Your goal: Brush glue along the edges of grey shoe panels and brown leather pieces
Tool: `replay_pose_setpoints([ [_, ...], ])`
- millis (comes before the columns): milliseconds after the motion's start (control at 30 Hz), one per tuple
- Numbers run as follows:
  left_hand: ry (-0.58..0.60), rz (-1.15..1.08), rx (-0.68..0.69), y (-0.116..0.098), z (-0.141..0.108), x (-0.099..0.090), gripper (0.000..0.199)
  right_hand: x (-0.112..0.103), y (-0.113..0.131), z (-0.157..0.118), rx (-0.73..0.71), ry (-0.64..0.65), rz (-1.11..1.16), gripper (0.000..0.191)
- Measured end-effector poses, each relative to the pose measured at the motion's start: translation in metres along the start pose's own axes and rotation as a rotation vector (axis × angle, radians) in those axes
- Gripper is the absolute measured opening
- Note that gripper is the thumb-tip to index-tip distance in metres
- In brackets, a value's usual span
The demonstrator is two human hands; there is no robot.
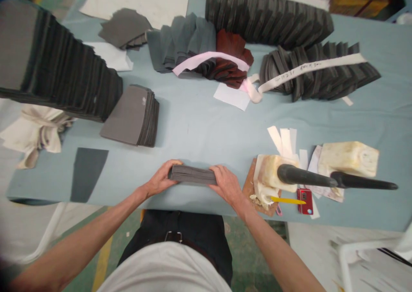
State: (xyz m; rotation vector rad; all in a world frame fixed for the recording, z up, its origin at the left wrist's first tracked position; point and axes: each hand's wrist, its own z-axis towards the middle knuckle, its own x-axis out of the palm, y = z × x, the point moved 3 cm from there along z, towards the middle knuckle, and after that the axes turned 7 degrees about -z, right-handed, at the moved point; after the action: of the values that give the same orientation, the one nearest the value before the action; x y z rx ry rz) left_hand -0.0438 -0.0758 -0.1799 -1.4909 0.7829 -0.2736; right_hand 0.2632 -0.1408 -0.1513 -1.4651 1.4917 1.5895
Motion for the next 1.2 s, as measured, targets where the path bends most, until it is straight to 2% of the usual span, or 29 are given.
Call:
replay_pose_setpoints([
  [233, 0.022, 0.035, 0.034, -0.002, -0.011, 0.002, 0.05, 0.0, 0.01, -0.017, 0.017, -0.011, 0.028, 0.058],
  [400, 0.095, 0.01, 0.027, -0.001, -0.015, 0.003, 0.046, 0.003, 0.016, -0.023, 0.063, 0.004, 0.094, 0.06],
  [533, 0.075, -0.035, -0.026, -0.002, -0.016, 0.005, 0.05, 0.006, 0.011, -0.028, 0.102, -0.01, 0.207, 0.059],
  [667, 0.032, -0.101, -0.157, -0.015, -0.022, 0.008, 0.052, 0.01, -0.001, -0.037, 0.236, -0.071, 0.347, 0.047],
  [767, -0.013, -0.164, -0.309, -0.027, -0.033, 0.008, 0.057, 0.019, -0.002, -0.041, 0.377, -0.135, 0.452, 0.054],
  [867, -0.053, -0.247, -0.443, -0.032, -0.045, 0.004, 0.063, 0.035, 0.009, -0.037, 0.494, -0.187, 0.548, 0.063],
  [1033, -0.152, -0.284, -0.616, -0.025, -0.062, -0.002, 0.069, 0.062, 0.03, -0.025, 0.631, -0.173, 0.63, 0.07],
  [1200, -0.269, -0.194, -0.684, -0.025, -0.066, 0.001, 0.066, 0.065, 0.04, -0.021, 0.714, -0.222, 0.605, 0.069],
])
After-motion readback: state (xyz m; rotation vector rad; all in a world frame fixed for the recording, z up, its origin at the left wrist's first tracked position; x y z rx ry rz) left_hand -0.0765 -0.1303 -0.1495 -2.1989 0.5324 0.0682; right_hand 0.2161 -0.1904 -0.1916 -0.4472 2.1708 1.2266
